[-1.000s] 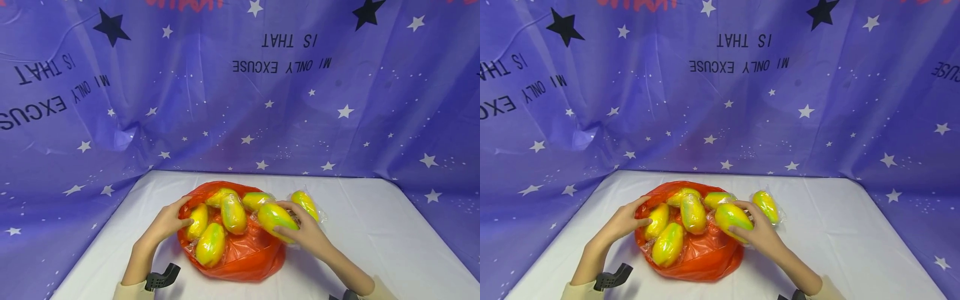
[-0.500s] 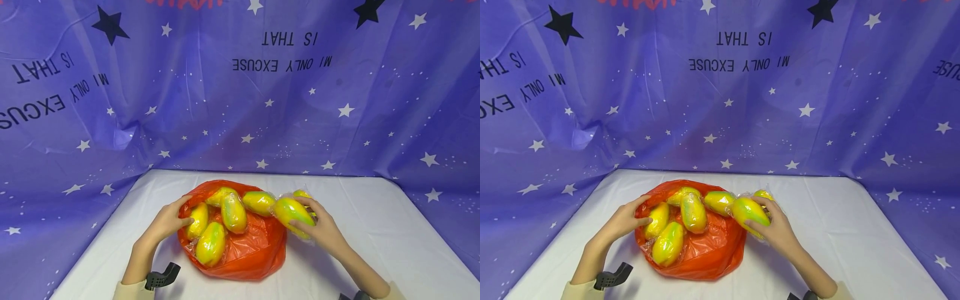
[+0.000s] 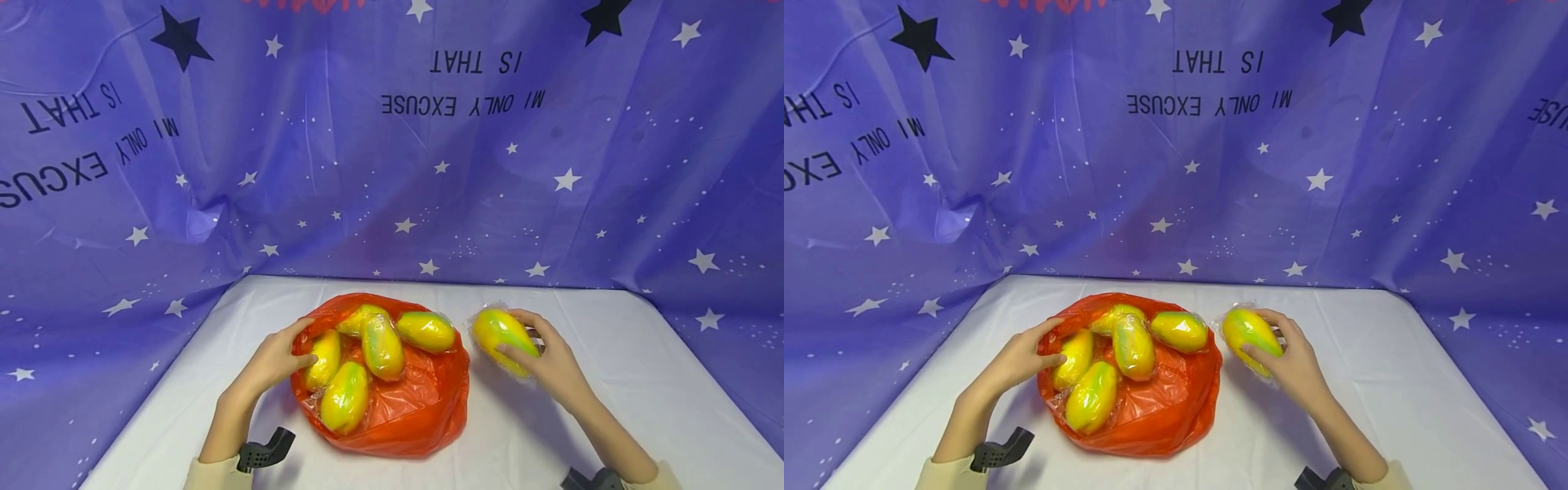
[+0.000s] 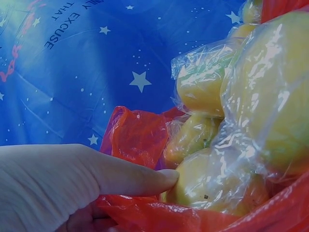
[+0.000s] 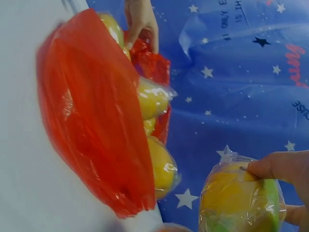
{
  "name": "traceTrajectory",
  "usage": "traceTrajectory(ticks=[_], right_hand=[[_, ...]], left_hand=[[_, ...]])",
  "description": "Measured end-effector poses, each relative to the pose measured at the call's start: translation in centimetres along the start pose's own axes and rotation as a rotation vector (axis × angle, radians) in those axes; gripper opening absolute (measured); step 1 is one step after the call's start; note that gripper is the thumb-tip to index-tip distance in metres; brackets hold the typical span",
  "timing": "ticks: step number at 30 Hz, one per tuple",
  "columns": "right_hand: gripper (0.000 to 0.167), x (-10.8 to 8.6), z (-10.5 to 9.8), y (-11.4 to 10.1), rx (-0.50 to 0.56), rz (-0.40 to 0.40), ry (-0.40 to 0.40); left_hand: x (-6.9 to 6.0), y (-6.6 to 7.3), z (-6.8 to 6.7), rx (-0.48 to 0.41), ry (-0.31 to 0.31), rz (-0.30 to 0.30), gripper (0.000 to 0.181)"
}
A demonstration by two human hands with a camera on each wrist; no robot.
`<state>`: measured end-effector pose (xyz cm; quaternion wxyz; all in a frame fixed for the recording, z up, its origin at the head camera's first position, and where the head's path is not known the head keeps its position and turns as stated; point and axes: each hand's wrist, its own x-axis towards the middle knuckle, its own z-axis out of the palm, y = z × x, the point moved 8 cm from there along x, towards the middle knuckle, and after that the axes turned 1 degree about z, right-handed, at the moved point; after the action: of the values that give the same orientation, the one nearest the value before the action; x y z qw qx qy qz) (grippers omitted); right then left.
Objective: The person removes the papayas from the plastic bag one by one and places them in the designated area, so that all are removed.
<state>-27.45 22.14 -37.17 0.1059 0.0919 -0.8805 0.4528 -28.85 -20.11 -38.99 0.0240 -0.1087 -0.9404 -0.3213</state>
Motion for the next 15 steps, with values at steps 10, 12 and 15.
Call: traceTrajectory(ticks=[10, 12, 15], right_hand=[[0.063, 0.7, -2.7, 1.5, -0.041, 0.057, 0.039], [0.064, 0.8, -3.1, 1.9, -0.049, 0.069, 0.042], [0.065, 1.0, -3.4, 2.2, -0.064, 0.077, 0.050]], left_hand=[[0.1, -0.1, 0.1, -0.001, 0.003, 0.004, 0.064], [0.1, -0.1, 0.1, -0.001, 0.005, 0.005, 0.064], [0.1, -0.1, 0.1, -0.001, 0.008, 0.008, 0.064]])
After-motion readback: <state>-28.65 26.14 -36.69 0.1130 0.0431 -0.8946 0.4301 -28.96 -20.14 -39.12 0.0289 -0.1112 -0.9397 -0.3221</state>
